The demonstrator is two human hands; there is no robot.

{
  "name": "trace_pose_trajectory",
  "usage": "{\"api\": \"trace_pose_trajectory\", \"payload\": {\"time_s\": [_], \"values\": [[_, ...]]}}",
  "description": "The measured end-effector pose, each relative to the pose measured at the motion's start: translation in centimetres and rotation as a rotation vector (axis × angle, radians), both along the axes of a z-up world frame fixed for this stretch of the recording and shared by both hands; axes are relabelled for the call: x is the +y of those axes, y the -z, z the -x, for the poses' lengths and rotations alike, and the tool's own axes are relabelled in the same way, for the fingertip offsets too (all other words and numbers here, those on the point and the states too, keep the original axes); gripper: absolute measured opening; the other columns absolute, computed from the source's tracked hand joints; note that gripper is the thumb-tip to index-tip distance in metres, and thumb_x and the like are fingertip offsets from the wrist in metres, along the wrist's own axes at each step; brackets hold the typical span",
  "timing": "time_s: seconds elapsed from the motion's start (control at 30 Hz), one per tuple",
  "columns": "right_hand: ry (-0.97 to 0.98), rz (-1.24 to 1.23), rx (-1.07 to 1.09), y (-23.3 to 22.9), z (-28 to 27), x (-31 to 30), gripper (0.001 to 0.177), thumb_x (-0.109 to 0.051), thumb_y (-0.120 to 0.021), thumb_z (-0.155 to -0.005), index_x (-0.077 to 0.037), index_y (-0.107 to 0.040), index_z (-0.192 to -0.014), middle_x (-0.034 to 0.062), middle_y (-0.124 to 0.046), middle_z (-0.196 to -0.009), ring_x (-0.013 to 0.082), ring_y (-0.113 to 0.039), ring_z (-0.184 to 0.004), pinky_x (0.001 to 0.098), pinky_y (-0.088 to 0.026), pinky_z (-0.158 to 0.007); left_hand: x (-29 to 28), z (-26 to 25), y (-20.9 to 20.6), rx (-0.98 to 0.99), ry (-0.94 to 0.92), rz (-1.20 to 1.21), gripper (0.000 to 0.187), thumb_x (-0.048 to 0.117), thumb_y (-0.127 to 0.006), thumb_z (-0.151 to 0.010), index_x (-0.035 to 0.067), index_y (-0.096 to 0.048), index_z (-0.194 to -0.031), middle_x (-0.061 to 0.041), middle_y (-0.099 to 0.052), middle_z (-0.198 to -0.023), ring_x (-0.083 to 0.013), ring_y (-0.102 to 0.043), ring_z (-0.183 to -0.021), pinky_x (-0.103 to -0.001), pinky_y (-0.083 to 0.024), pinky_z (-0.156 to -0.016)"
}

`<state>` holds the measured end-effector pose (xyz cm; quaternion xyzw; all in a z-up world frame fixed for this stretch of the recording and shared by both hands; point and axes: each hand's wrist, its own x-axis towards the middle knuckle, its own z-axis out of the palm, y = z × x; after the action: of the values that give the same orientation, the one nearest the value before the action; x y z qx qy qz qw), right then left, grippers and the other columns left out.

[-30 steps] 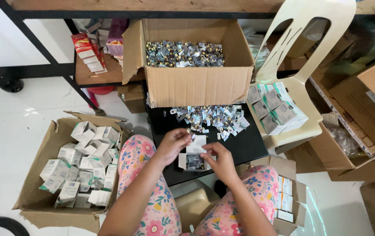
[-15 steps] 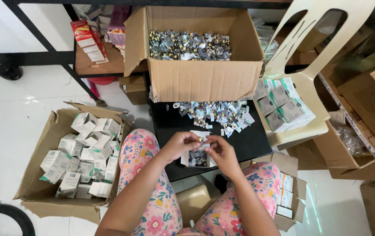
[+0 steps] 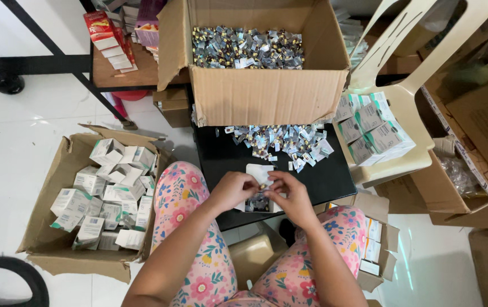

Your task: The person sits on a low stool and repeatedly picks small foil-wrapped packets from a pile on a table, placing them into small white boxes. The person then closes the boxes and sets them aside.

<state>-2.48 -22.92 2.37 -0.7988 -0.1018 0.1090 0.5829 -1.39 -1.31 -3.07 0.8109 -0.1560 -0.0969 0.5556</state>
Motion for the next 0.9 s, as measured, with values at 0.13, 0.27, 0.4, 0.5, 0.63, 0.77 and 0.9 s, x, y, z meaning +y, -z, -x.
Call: {"api": "trace_pose_trajectory", "payload": {"time_s": [0.13,0.27,0.4,0.5,0.63,0.77,0.9], "values": [[0.023,0.107,-0.151,-0.4,0.3,0.6,0.012,-0.005,-0.078,-0.088,-0.001,-0.073,-0.099,0.006,-0.074,-0.088,0.0105,-0.069,-0.078,0.0269,-0.055,-0.069,-0.2,0.1,-2.0,0.005,0.042,-0.09,0.017,0.018,-0.08,-0.082,0.005,-0.078,-0.092,-0.014,-0.076,-0.081,-0.0223,-0.076,-0.072,-0.033,-0.058,-0.069],[-0.104,0.24,-0.214,-0.7,-0.5,-0.5,0.019,-0.006,-0.08,-0.083,-0.001,-0.075,-0.1,0.0087,-0.07,-0.088,0.0156,-0.067,-0.073,0.0289,-0.054,-0.066,1.3,-2.8,-2.2,-0.002,-0.19,-0.039,0.016,0.018,-0.078,-0.083,0.005,-0.077,-0.092,-0.012,-0.076,-0.081,-0.0237,-0.077,-0.072,-0.034,-0.058,-0.068],[0.051,0.33,-0.283,0.4,-3.9,-1.1,0.018,-0.007,-0.077,-0.086,-0.002,-0.075,-0.103,0.0101,-0.072,-0.092,0.0203,-0.07,-0.074,0.0315,-0.055,-0.067,1.8,-7.1,-0.8,-0.249,-0.227,-0.203,0.019,0.016,-0.078,-0.082,0.007,-0.075,-0.098,-0.011,-0.074,-0.093,-0.0274,-0.073,-0.085,-0.039,-0.058,-0.074],[0.057,0.444,-0.313,2.2,-7.9,-0.9,0.025,-0.005,-0.079,-0.08,-0.004,-0.075,-0.105,0.0134,-0.071,-0.093,0.0278,-0.069,-0.076,0.0367,-0.055,-0.069,0.2,-9.2,0.6,-0.324,-0.128,-0.377,0.029,0.017,-0.081,-0.077,0.01,-0.074,-0.104,-0.012,-0.07,-0.108,-0.0316,-0.068,-0.101,-0.044,-0.057,-0.08],[-0.092,0.439,-0.472,6.1,-10.1,-0.3,0.042,-0.001,-0.08,-0.067,0.0,-0.072,-0.108,0.0194,-0.067,-0.096,0.0393,-0.066,-0.084,0.0441,-0.054,-0.074,-1.3,-10.4,3.0,-0.356,-0.072,-0.486,0.04,0.015,-0.082,-0.07,0.012,-0.072,-0.109,-0.015,-0.061,-0.119,-0.0342,-0.061,-0.116,-0.045,-0.056,-0.083],[0.004,0.447,-0.402,9.5,-10.6,-0.2,0.023,0.0,-0.078,-0.076,-0.004,-0.076,-0.099,0.0169,-0.069,-0.094,0.0374,-0.069,-0.085,0.0433,-0.055,-0.077,-1.4,-11.3,5.2,-0.27,-0.033,-0.597,0.011,0.011,-0.073,-0.087,0.01,-0.071,-0.098,-0.014,-0.062,-0.116,-0.0335,-0.062,-0.117,-0.045,-0.055,-0.087],[0.125,0.419,-0.378,10.5,-10.8,-0.7,0.019,-0.003,-0.081,-0.079,-0.002,-0.075,-0.098,0.0155,-0.071,-0.091,0.0312,-0.07,-0.08,0.0392,-0.055,-0.073,-1.2,-11.9,6.3,-0.258,-0.112,-0.385,0.013,0.007,-0.071,-0.088,0.009,-0.072,-0.1,-0.015,-0.067,-0.108,-0.0335,-0.067,-0.104,-0.046,-0.055,-0.083]]}}
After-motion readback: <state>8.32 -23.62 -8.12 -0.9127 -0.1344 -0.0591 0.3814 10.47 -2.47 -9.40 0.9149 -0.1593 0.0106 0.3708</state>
